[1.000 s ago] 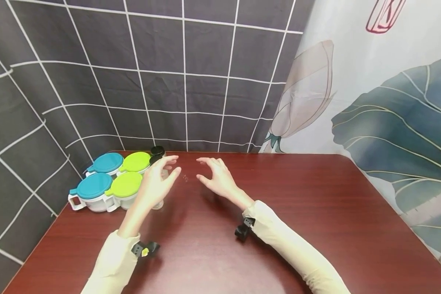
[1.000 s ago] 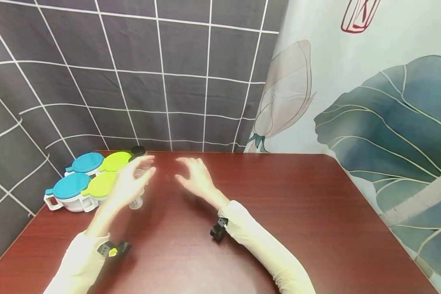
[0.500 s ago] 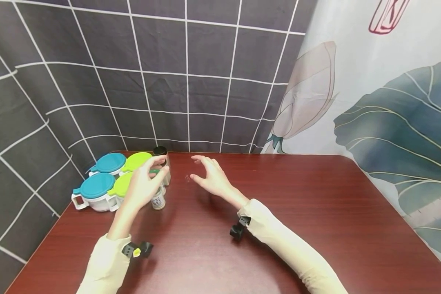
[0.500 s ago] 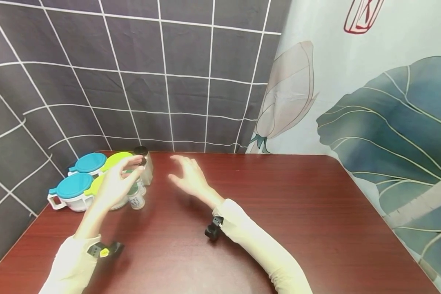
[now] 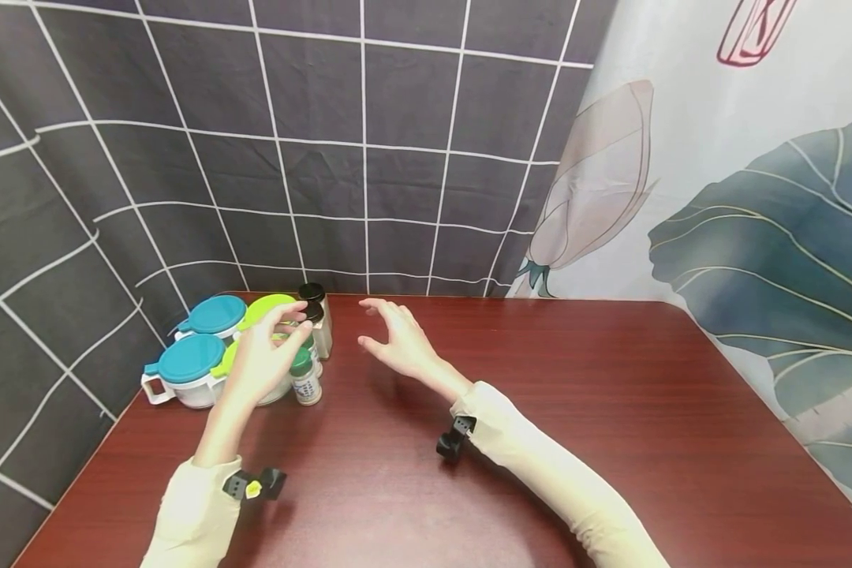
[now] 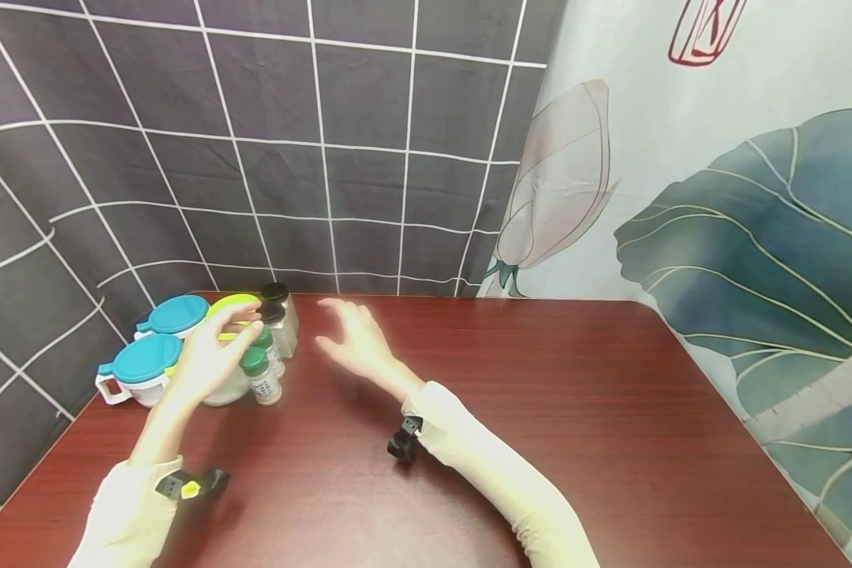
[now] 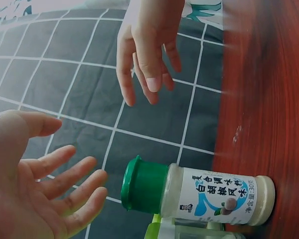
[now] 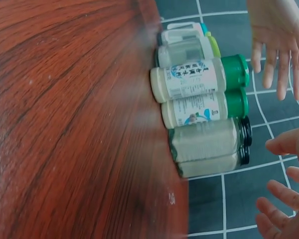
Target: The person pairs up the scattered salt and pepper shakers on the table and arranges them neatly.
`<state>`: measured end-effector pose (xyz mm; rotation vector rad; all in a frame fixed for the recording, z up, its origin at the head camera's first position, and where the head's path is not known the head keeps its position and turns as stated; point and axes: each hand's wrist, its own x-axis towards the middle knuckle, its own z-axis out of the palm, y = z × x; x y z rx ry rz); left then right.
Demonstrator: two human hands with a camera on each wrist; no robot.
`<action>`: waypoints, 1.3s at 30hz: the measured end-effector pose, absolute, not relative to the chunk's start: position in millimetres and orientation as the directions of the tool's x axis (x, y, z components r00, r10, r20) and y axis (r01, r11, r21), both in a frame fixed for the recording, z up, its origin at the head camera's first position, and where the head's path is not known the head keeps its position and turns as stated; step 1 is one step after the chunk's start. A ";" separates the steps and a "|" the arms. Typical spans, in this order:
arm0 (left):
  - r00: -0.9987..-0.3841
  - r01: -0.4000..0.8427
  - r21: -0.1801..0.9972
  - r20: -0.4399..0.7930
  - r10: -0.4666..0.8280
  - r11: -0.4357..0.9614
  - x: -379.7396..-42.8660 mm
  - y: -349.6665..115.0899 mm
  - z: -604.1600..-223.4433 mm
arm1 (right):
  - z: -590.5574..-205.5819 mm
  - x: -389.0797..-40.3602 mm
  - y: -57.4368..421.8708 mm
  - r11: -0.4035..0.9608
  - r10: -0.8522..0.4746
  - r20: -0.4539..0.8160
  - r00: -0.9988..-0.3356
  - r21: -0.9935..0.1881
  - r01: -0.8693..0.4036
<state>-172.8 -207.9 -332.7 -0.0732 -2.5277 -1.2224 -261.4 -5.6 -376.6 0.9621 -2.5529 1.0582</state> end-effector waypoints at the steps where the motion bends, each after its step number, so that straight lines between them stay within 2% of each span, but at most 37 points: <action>1: -0.943 0.190 0.753 0.318 -0.097 0.630 -172.9 -208.8 -332.9 | -376.2 -260.9 -6.5 0.525 -0.493 0.421 -0.761 -0.554 -0.646; 17: -0.930 0.254 0.723 0.365 -0.042 0.643 -174.5 -223.1 -336.7 | -374.7 -264.2 -18.8 0.438 -0.516 0.429 -0.741 -0.611 -0.659; 39: -0.931 0.214 0.716 0.356 -0.083 0.665 -168.4 -242.4 -337.4 | -383.5 -271.3 -36.4 0.384 -0.532 0.438 -0.725 -0.638 -0.667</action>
